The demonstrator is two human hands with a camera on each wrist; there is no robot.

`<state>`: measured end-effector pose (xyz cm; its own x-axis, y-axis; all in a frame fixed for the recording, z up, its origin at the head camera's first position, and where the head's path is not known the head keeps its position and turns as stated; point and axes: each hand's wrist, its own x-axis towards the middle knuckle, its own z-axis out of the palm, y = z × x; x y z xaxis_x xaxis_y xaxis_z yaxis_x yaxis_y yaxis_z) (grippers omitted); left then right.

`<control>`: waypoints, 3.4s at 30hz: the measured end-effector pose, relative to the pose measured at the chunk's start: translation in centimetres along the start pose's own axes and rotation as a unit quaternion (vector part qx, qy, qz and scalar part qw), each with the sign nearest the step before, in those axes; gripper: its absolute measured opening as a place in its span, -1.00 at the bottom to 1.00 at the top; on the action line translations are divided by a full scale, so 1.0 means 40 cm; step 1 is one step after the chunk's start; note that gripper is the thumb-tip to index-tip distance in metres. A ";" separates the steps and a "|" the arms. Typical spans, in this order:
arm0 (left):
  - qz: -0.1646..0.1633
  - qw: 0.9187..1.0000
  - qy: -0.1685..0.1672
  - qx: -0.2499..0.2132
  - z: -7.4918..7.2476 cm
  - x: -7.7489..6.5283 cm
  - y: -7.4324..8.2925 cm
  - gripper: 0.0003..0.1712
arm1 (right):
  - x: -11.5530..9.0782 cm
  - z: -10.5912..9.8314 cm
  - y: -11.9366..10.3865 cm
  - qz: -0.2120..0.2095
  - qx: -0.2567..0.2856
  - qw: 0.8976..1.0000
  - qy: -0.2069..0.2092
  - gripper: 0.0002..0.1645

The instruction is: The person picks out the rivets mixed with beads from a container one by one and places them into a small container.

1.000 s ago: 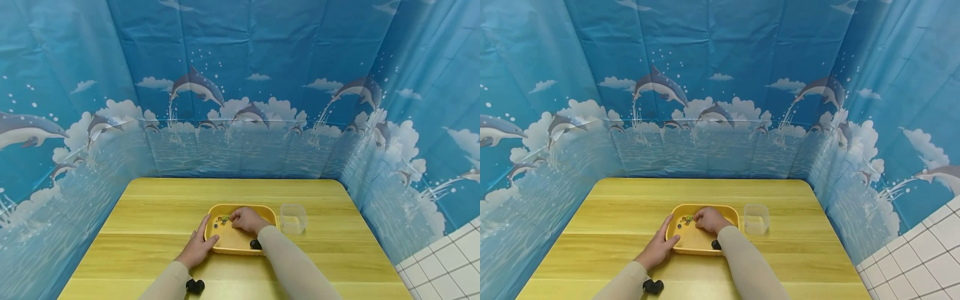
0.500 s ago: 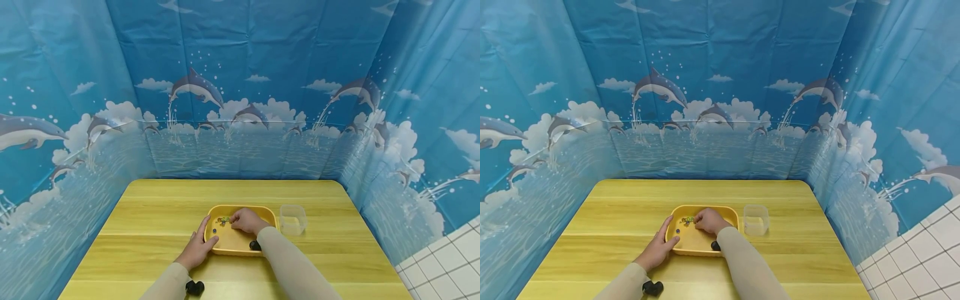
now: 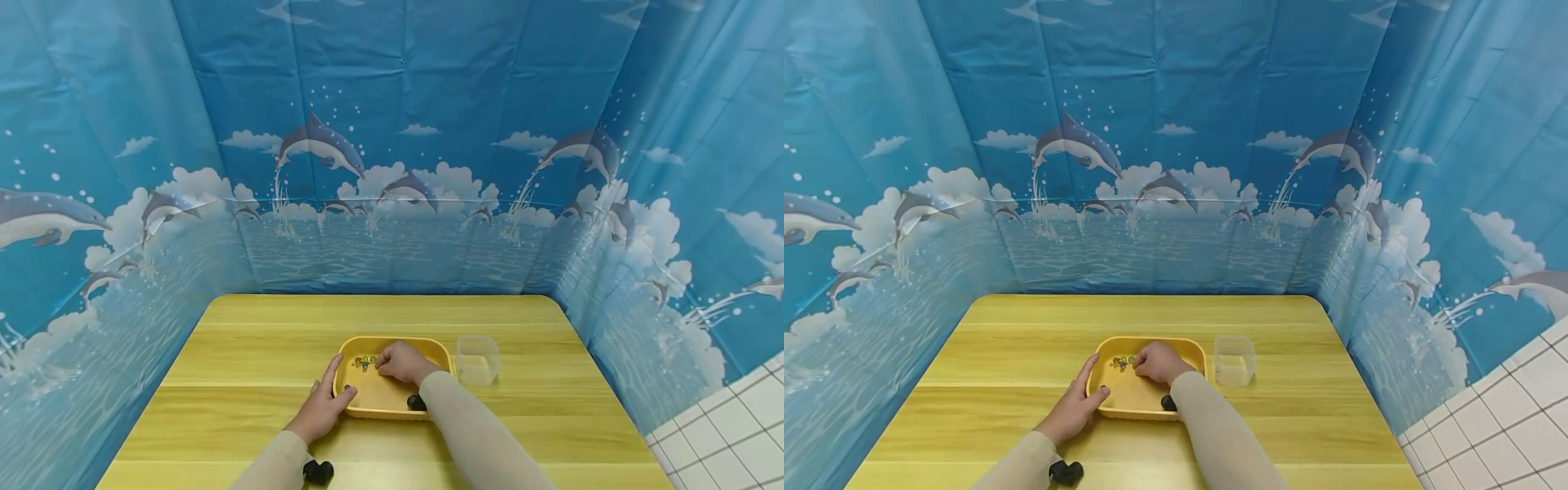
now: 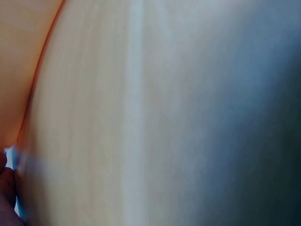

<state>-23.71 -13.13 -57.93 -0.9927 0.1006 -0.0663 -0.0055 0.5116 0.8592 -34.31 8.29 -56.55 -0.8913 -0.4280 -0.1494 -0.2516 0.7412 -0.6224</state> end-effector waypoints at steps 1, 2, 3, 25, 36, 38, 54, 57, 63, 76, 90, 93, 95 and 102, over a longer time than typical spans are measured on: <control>0.000 1.000 0.000 -0.001 0.000 0.000 0.000 -0.17 | 0.000 0.000 0.000 0.001 0.000 1.000 0.000 -0.90; 0.001 1.000 -0.001 -0.001 0.000 0.000 0.000 -0.17 | 0.001 0.000 0.001 0.002 0.001 1.000 -0.001 -0.91; 0.001 1.000 -0.002 -0.002 0.000 0.000 0.000 -0.17 | 0.001 0.000 0.001 0.001 0.004 1.000 -0.001 -0.92; 0.002 1.000 -0.005 -0.012 0.008 0.004 -0.007 -0.17 | -0.008 -0.010 0.004 0.000 0.044 0.999 -0.012 -0.89; 0.005 1.000 0.000 -0.012 0.007 0.007 -0.014 -0.17 | -0.021 -0.075 -0.013 -0.008 0.071 0.997 -0.024 -0.82; 0.003 1.000 -0.001 -0.013 0.008 0.006 -0.014 -0.18 | -0.028 -0.094 -0.015 -0.009 0.062 0.998 -0.023 -0.80; 0.001 1.000 0.004 -0.003 0.003 0.001 -0.011 -0.18 | -0.130 -0.296 0.012 0.012 0.022 0.999 0.025 -0.85; -0.002 1.000 0.004 -0.006 0.002 0.003 -0.011 -0.19 | -0.148 -0.323 0.030 0.022 0.019 0.999 0.035 -0.87; -0.001 1.000 0.001 -0.008 -0.001 0.005 -0.014 -0.18 | -0.181 -0.361 0.075 0.036 0.011 0.998 0.049 -0.89; 0.001 1.000 -0.002 -0.009 -0.003 -0.004 -0.008 -0.17 | -0.241 -0.392 0.167 0.063 0.002 0.996 0.058 -0.82; 0.004 1.000 -0.003 -0.014 0.004 -0.005 -0.004 -0.17 | -0.265 -0.396 0.204 0.091 0.009 0.995 0.049 -0.76; 0.008 1.000 -0.004 -0.018 0.005 -0.004 -0.005 -0.18 | -0.265 -0.396 0.206 0.093 0.007 0.995 0.047 -0.76; 0.010 1.000 -0.004 -0.020 0.006 -0.002 -0.006 -0.17 | -0.266 -0.396 0.206 0.094 0.007 0.994 0.046 -0.75; 0.011 1.000 -0.002 -0.013 0.007 -0.002 -0.006 -0.17 | -0.266 -0.393 0.211 0.093 0.014 0.994 0.048 -0.76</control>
<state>-23.61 -13.01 -58.28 -0.9922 0.1143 -0.0495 0.0124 0.4862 0.8738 -32.89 27.21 -48.12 -0.9535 -0.2334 -0.1907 -0.0705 0.7879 -0.6118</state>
